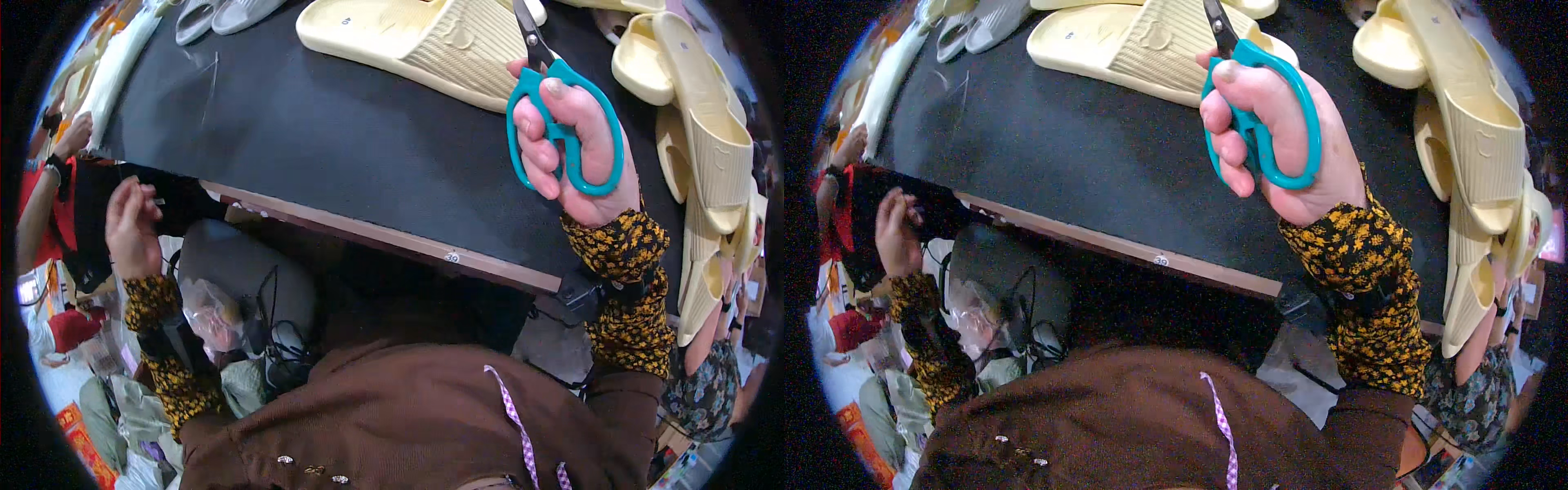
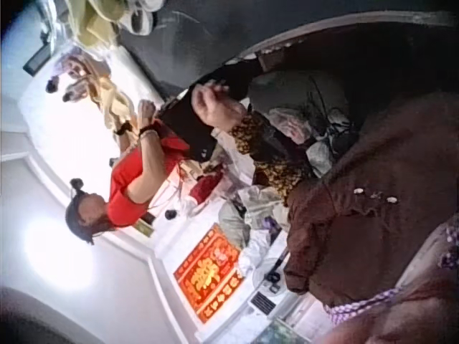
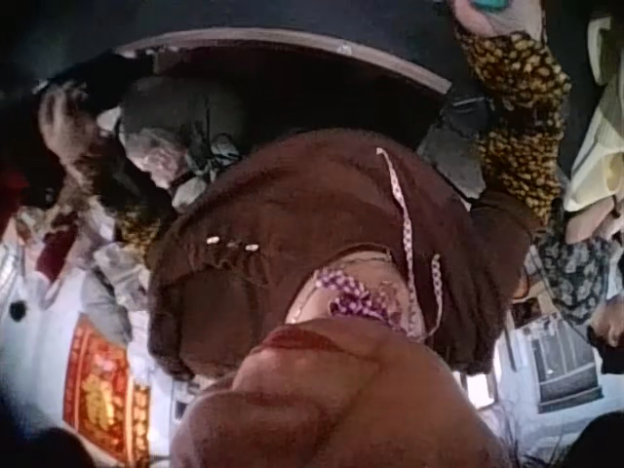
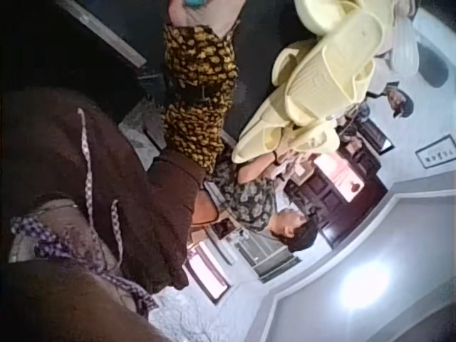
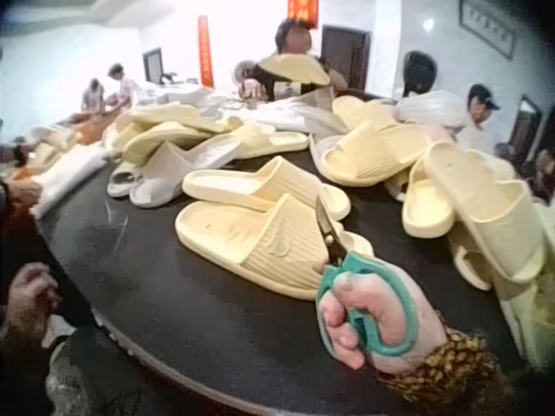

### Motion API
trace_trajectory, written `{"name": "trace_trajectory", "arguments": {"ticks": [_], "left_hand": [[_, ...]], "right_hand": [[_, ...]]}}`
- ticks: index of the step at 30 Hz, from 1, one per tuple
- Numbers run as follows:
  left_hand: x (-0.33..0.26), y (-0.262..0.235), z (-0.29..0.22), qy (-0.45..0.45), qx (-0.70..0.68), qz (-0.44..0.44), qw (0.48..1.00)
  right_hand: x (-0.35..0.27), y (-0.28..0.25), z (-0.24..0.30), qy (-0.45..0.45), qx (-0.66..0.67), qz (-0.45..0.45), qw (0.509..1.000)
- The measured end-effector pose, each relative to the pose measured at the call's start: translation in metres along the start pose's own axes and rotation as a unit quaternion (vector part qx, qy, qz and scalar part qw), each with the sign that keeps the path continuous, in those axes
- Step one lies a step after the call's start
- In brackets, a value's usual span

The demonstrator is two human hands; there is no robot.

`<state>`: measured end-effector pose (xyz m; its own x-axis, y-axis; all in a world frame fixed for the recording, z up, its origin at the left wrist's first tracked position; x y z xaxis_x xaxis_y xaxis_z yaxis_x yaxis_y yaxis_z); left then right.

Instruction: Trimming excess material from rubber sandals using scissors.

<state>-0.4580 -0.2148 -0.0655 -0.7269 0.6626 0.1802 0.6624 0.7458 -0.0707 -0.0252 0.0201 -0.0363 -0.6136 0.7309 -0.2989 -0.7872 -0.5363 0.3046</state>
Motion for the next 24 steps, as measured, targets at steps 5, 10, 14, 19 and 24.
{"name": "trace_trajectory", "arguments": {"ticks": [5, 10, 14, 19, 24], "left_hand": [[-0.064, -0.065, 0.111, -0.126, 0.111, -0.053, 0.984], [-0.114, -0.038, 0.178, -0.208, 0.213, 0.160, 0.941], [-0.121, 0.016, 0.176, -0.279, 0.270, 0.354, 0.851], [-0.098, 0.026, 0.138, -0.016, 0.492, 0.427, 0.759], [-0.075, 0.158, -0.063, -0.094, 0.122, 0.486, 0.860]], "right_hand": [[-0.004, 0.004, -0.006, 0.001, -0.014, -0.005, 1.000], [-0.002, 0.003, -0.008, -0.002, 0.027, -0.006, 1.000], [-0.006, -0.006, -0.002, 0.004, 0.034, -0.023, 0.999], [-0.003, -0.009, 0.001, -0.001, 0.075, 0.005, 0.997], [-0.008, -0.025, 0.020, -0.047, 0.078, -0.033, 0.995]]}}
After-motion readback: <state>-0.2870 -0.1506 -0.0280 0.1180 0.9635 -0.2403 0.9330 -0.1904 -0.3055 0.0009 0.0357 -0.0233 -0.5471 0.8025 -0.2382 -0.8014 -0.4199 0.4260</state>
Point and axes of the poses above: each hand's wrist, its own x-axis towards the middle knuckle, its own y-axis out of the palm, z = x × y, the point moved 6 cm from there along x, towards the middle knuckle, and after that the axes turned 7 degrees about y, right-handed, at the moved point
